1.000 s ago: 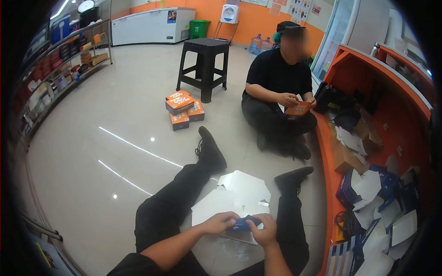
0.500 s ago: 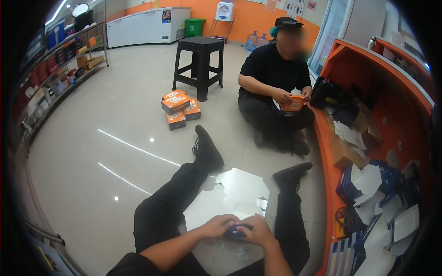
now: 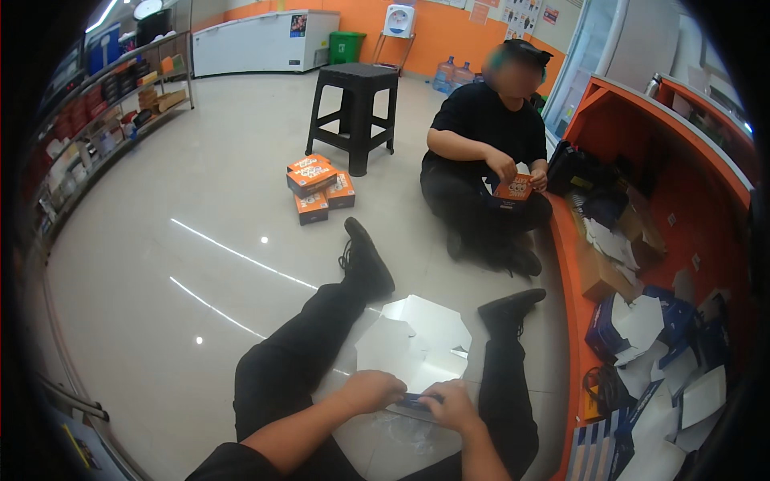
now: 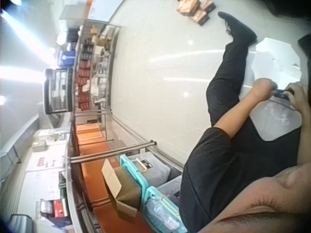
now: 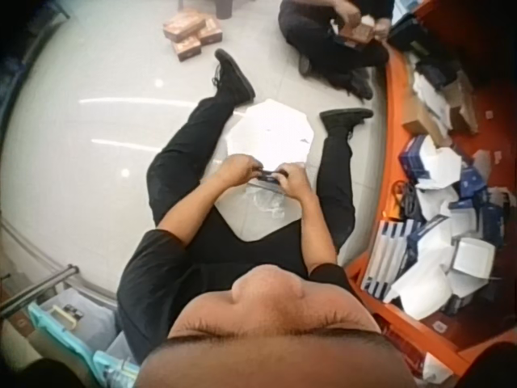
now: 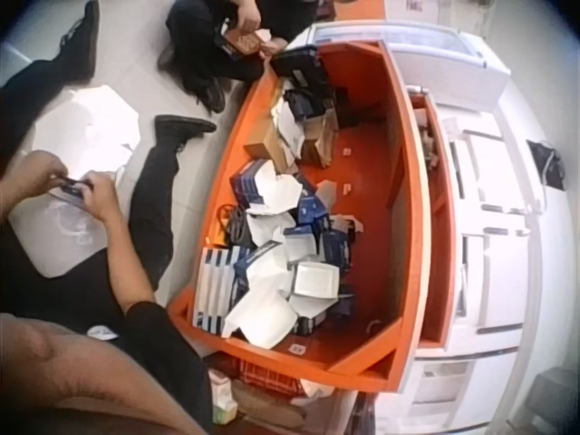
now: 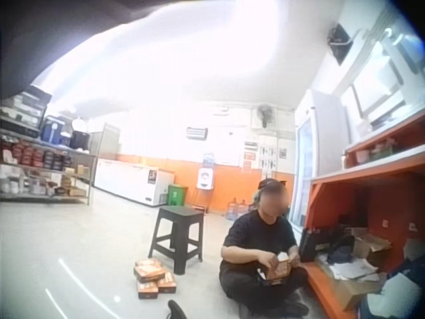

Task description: The person folds flat cardboard cutouts into food boxes by hand while sitting on the floor and tosses the assembled boxes aside.

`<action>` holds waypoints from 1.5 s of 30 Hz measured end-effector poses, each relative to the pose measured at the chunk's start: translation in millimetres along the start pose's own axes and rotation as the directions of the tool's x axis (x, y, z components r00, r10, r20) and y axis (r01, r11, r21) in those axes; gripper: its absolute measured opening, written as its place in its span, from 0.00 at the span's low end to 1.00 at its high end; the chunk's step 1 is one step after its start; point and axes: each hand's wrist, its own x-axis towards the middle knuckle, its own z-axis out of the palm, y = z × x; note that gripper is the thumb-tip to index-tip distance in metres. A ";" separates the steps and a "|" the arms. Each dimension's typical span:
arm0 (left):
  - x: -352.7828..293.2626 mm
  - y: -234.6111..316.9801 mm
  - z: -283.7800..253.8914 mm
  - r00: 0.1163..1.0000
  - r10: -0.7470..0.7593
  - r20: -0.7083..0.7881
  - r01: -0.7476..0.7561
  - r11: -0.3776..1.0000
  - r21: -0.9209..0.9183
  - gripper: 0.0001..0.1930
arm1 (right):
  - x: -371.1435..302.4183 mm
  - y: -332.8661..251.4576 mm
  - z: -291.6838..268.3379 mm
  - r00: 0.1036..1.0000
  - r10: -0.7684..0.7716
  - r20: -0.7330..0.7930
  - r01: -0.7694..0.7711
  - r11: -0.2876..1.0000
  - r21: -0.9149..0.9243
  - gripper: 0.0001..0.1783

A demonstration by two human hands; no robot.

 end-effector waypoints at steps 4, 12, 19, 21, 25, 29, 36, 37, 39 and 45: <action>3.0 0.8 17.8 0.994 -0.087 0.068 0.078 0.990 0.120 0.09 | -2.1 -8.7 30.5 0.995 -0.074 0.065 0.082 0.988 -0.130 0.06; 10.9 -2.3 25.8 0.963 -0.265 -0.056 0.269 0.956 0.115 0.10 | 0.0 -5.7 27.8 0.997 -0.058 -0.044 0.050 0.983 -0.178 0.05; 8.3 -0.5 13.1 0.969 -0.216 -0.119 0.217 0.976 -0.009 0.09 | -1.3 10.1 19.9 0.996 -0.055 -0.076 0.048 0.995 -0.088 0.05; 7.0 -7.8 26.4 0.976 -0.178 -0.129 0.187 0.980 0.062 0.09 | -0.7 4.8 26.0 0.996 -0.056 -0.076 0.048 0.994 -0.095 0.06; 6.8 -1.5 36.2 0.989 -0.084 -0.119 0.096 0.990 0.099 0.10 | -2.8 8.0 34.1 0.990 -0.064 -0.129 0.050 0.992 -0.112 0.05; 3.9 2.0 48.2 0.989 -0.033 -0.142 0.045 0.996 0.082 0.10 | -1.8 6.9 34.9 0.988 -0.100 -0.116 0.087 0.990 -0.111 0.04; 10.4 31.8 36.7 0.919 0.032 -0.393 -0.065 0.995 -0.072 0.19 | -0.9 0.5 26.2 0.970 0.044 -0.239 -0.030 0.998 0.062 0.12; 11.7 35.4 33.0 0.866 0.142 -0.479 -0.176 0.984 -0.026 0.26 | -0.4 -1.2 23.5 0.957 0.109 -0.269 -0.066 0.984 0.167 0.14; 14.2 21.2 38.0 0.873 0.193 -0.448 -0.176 0.981 0.080 0.34 | -2.0 -18.7 16.6 0.930 0.301 -0.213 -0.159 0.849 0.503 0.14; 15.1 8.7 6.1 0.803 -0.079 -0.590 -0.139 0.939 -0.315 0.32 | 13.6 39.9 -8.7 0.263 0.523 -0.811 0.009 0.839 0.544 0.17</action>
